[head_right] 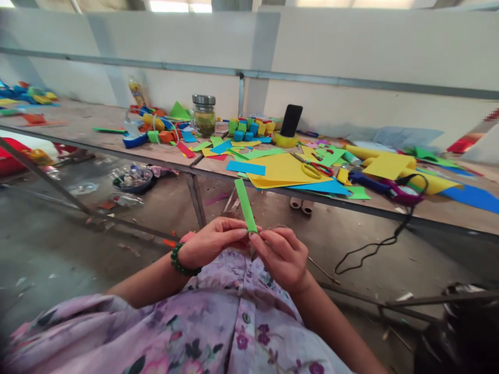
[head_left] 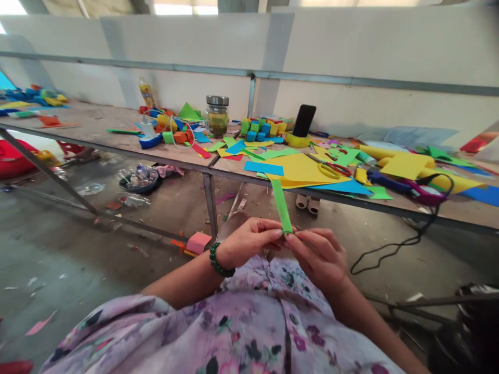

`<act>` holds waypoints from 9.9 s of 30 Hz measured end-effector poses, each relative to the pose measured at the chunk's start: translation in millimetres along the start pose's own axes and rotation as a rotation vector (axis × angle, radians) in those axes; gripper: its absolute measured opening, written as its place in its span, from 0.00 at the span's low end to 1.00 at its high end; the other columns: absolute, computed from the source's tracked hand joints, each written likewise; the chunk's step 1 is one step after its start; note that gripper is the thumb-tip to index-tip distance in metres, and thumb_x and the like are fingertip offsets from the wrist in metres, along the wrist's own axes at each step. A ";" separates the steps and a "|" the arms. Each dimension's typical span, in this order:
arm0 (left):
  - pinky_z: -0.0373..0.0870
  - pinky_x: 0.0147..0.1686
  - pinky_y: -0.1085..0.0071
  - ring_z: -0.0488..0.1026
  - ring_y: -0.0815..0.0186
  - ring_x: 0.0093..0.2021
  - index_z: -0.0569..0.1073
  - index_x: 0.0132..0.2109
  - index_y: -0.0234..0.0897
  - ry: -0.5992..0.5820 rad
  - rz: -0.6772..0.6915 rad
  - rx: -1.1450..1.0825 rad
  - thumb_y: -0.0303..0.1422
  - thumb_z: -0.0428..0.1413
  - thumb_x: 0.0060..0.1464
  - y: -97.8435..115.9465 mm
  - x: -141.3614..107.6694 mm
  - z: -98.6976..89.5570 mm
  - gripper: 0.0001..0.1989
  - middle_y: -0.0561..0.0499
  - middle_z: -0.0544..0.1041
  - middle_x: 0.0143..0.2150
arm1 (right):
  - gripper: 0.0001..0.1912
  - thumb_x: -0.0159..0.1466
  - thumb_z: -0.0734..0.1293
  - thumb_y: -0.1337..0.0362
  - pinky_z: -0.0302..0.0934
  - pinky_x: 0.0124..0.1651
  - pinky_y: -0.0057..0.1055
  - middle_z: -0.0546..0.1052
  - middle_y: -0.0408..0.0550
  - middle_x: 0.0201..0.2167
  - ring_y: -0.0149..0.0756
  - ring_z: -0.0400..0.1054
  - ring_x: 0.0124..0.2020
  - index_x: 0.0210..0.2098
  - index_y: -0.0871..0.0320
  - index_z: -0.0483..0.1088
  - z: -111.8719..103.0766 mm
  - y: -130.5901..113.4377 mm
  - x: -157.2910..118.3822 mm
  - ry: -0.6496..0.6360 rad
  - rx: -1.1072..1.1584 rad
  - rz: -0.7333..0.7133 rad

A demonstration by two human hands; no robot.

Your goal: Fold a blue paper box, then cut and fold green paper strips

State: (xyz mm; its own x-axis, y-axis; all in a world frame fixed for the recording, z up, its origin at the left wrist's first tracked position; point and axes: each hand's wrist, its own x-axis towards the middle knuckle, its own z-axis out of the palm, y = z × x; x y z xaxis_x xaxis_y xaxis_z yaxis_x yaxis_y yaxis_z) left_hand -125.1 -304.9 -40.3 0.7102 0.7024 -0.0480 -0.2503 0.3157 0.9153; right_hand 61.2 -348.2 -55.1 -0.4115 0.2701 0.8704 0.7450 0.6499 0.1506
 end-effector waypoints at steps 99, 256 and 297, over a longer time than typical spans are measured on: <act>0.56 0.30 0.75 0.61 0.72 0.26 0.61 0.26 0.36 0.148 0.520 0.901 0.33 0.43 0.64 -10.6 -6.9 14.7 0.17 0.55 0.64 0.24 | 0.18 0.57 0.69 0.77 0.67 0.37 0.27 0.78 0.50 0.36 0.33 0.73 0.33 0.46 0.58 0.72 -20.5 -15.5 14.8 -0.125 0.292 0.192; 0.72 0.45 0.73 0.77 0.65 0.44 0.75 0.47 0.33 0.329 0.578 0.639 0.35 0.45 0.65 -23.7 -1.5 19.2 0.16 0.46 0.80 0.44 | 0.15 0.63 0.64 0.71 0.71 0.38 0.27 0.81 0.52 0.37 0.36 0.77 0.36 0.49 0.56 0.71 -3.3 -24.0 13.7 -0.120 -0.037 0.135; 0.70 0.46 0.68 0.75 0.60 0.46 0.72 0.56 0.38 -0.049 0.402 0.732 0.40 0.63 0.49 11.6 -2.1 -14.3 0.27 0.44 0.78 0.48 | 0.11 0.58 0.70 0.57 0.53 0.20 0.24 0.67 0.39 0.17 0.26 0.58 0.18 0.24 0.57 0.72 -5.2 -0.8 20.6 -0.039 0.598 0.988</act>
State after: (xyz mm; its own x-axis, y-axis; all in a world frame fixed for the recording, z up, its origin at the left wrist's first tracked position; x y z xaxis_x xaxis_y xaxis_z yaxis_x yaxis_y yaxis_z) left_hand -138.8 -293.6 -35.4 0.6900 0.6390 0.3400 -0.0126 -0.4591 0.8883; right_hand 54.8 -346.8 -34.9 0.1883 0.8632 0.4685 0.3875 0.3730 -0.8430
